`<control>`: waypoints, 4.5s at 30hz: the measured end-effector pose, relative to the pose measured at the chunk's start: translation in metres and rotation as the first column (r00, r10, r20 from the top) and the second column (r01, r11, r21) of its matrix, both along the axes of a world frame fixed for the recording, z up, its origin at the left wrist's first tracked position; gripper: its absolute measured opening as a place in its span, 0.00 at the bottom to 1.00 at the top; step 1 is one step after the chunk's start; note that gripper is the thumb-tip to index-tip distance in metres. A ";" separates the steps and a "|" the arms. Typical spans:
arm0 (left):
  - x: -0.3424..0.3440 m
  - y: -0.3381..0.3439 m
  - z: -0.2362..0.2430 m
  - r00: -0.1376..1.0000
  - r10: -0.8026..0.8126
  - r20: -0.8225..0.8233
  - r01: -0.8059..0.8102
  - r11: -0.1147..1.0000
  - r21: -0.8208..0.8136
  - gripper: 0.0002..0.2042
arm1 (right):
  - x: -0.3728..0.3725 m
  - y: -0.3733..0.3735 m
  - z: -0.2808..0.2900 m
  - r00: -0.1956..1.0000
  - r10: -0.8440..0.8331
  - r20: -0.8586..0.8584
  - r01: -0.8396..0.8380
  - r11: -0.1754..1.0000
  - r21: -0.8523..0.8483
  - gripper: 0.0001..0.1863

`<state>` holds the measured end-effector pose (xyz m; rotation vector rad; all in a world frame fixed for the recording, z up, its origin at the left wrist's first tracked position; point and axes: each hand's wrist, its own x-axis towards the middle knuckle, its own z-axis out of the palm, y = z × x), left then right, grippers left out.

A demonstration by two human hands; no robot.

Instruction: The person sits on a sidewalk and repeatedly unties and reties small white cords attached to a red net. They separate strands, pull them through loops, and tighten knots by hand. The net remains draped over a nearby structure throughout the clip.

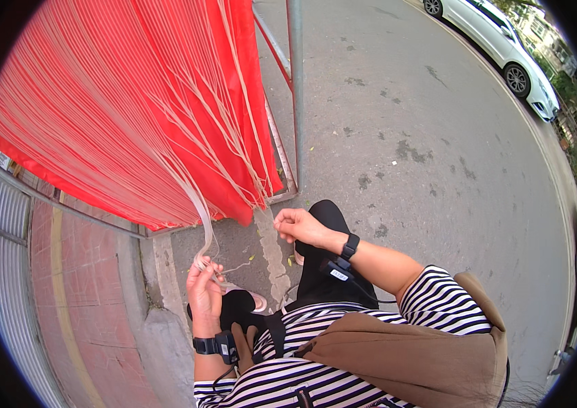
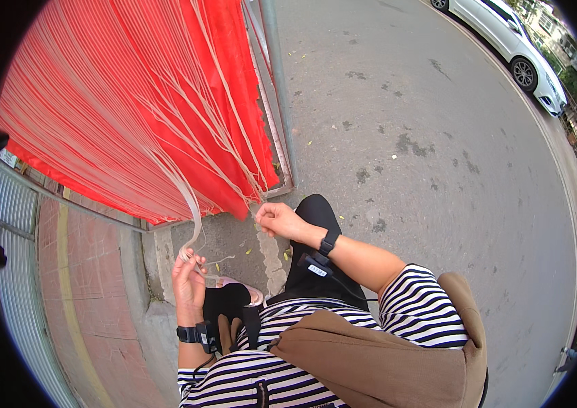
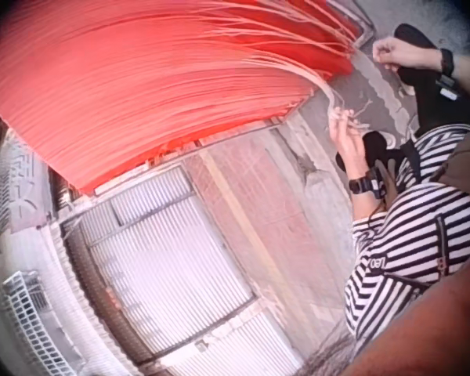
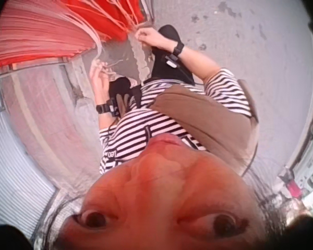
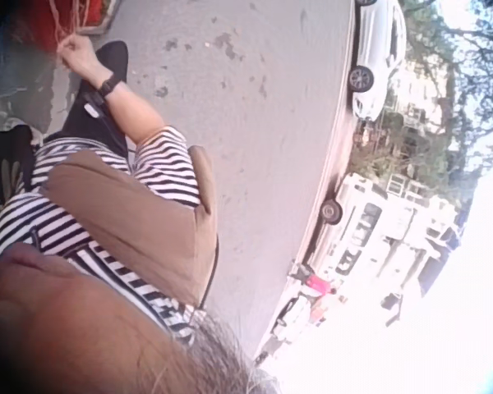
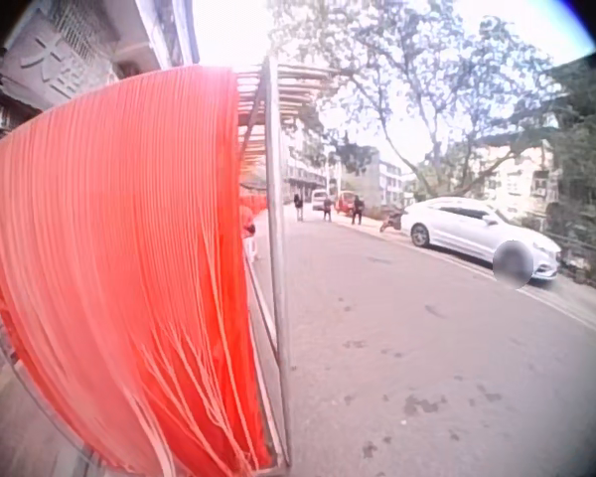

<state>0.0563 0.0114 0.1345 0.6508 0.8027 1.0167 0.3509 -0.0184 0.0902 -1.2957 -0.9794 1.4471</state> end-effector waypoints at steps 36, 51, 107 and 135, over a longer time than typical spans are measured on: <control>0.076 -0.018 -0.002 0.916 -0.116 -0.384 0.219 0.947 0.236 0.15 | -0.048 -0.029 0.028 0.955 0.080 -0.285 -0.074 0.997 0.031 0.12; 0.070 -0.021 0.001 0.907 -0.118 -0.404 0.240 0.934 0.265 0.15 | -0.059 -0.027 0.023 0.928 -0.001 -0.372 -0.016 0.999 -0.043 0.07; -0.014 0.006 -0.055 0.934 0.105 0.342 -0.042 0.981 -0.188 0.14 | -0.021 -0.038 0.070 0.598 -0.034 -0.801 0.101 0.994 0.032 0.08; -0.046 0.006 -0.080 0.975 0.137 0.174 -0.094 0.968 -0.233 0.13 | -0.004 -0.060 0.122 0.703 0.085 -0.706 0.154 0.951 0.267 0.08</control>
